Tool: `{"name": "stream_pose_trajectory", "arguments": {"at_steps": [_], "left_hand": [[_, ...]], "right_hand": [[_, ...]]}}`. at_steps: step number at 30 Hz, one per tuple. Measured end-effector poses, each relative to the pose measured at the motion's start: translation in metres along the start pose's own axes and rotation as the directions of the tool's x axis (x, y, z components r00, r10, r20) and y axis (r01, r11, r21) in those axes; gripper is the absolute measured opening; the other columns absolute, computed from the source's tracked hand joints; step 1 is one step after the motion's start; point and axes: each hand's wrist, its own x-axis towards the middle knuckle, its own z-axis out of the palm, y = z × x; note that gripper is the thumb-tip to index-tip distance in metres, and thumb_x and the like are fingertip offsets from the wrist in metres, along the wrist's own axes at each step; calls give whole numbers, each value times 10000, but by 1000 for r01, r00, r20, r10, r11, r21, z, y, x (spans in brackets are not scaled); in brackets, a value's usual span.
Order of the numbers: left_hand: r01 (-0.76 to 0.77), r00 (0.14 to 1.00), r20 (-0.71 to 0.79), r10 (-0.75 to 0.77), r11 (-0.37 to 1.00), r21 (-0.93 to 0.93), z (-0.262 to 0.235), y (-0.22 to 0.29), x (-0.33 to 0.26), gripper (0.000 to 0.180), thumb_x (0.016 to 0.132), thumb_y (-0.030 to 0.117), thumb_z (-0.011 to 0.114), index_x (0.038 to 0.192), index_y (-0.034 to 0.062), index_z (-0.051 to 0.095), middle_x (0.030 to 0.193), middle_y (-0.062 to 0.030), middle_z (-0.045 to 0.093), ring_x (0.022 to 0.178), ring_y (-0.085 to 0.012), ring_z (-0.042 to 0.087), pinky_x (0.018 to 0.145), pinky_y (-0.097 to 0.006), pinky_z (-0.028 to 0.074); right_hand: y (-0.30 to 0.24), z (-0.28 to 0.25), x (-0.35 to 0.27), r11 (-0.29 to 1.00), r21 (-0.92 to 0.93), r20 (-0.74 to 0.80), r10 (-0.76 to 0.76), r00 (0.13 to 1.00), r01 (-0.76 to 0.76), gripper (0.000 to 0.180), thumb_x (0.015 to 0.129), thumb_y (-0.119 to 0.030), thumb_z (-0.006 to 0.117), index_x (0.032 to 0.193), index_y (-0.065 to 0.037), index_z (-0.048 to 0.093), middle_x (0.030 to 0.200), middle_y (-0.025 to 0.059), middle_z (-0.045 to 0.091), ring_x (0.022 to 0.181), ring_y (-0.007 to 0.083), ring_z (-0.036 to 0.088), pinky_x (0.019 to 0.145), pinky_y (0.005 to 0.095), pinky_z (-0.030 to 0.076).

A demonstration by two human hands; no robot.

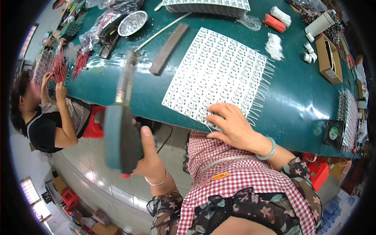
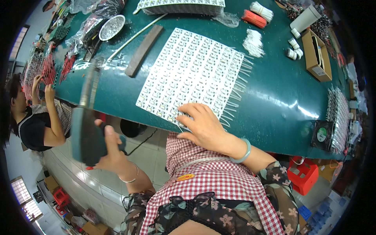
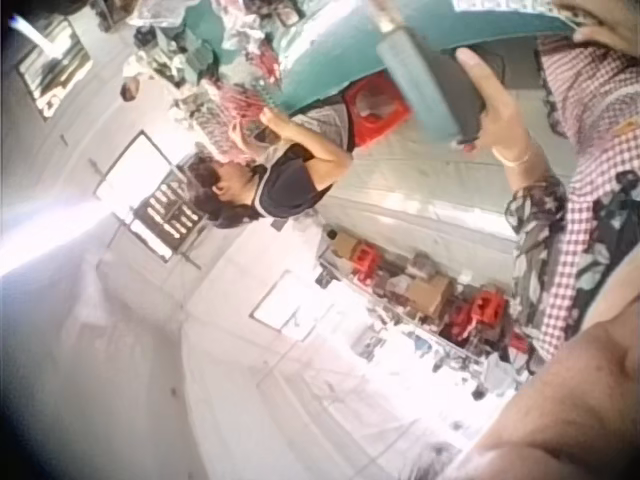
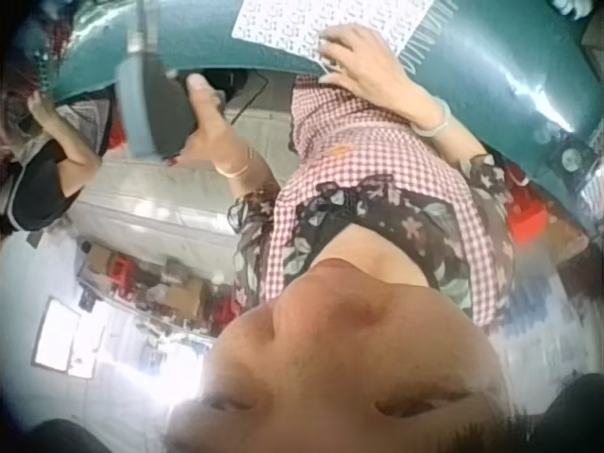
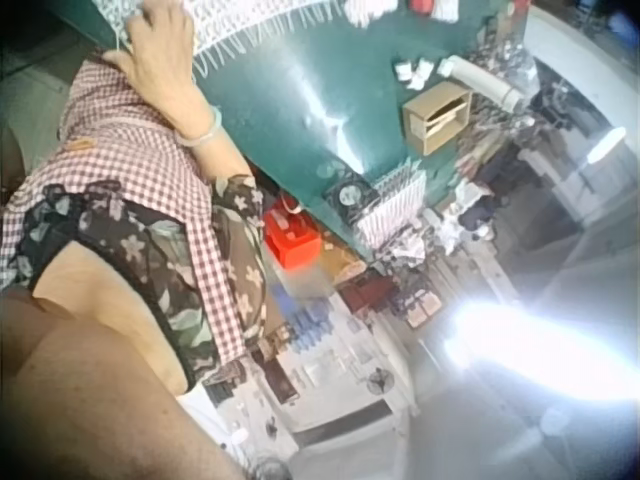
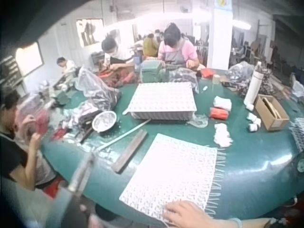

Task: The person attaches electronic components and wires to a sheet of LED panels using a soldering iron.

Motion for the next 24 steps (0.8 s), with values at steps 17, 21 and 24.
{"name": "stream_pose_trajectory", "arguments": {"at_steps": [17, 21, 24], "left_hand": [[466, 884, 166, -436, 801, -377, 81, -73, 129, 158, 846, -29, 695, 992, -80, 661, 849, -124, 670, 584, -114, 565, 464, -219, 395], [688, 725, 517, -455, 510, -516, 56, -77, 106, 281, 936, 39, 586, 1175, -109, 599, 1116, -193, 668, 582, -77, 466, 481, -195, 387], [768, 641, 583, -499, 405, -497, 53, -38, 82, 326, 919, 31, 571, 1213, -109, 569, 1153, -218, 661, 543, -74, 459, 453, -191, 375]], "right_hand": [[3, -20, -17, 999, 30, 159, -20, 987, 15, 594, 771, -253, 803, 1300, -105, 576, 1348, 116, 537, 1299, 308, 497, 1036, 446, 397], [16, -20, -14, 997, 71, 216, -12, 976, -3, 635, 749, -248, 821, 1310, -87, 570, 1387, 137, 513, 1342, 306, 464, 1071, 455, 387], [-2, -45, -16, 974, 226, 206, -69, 976, 22, 633, 767, -232, 803, 1327, -64, 559, 1425, 171, 494, 1374, 345, 439, 1115, 485, 378]]}}
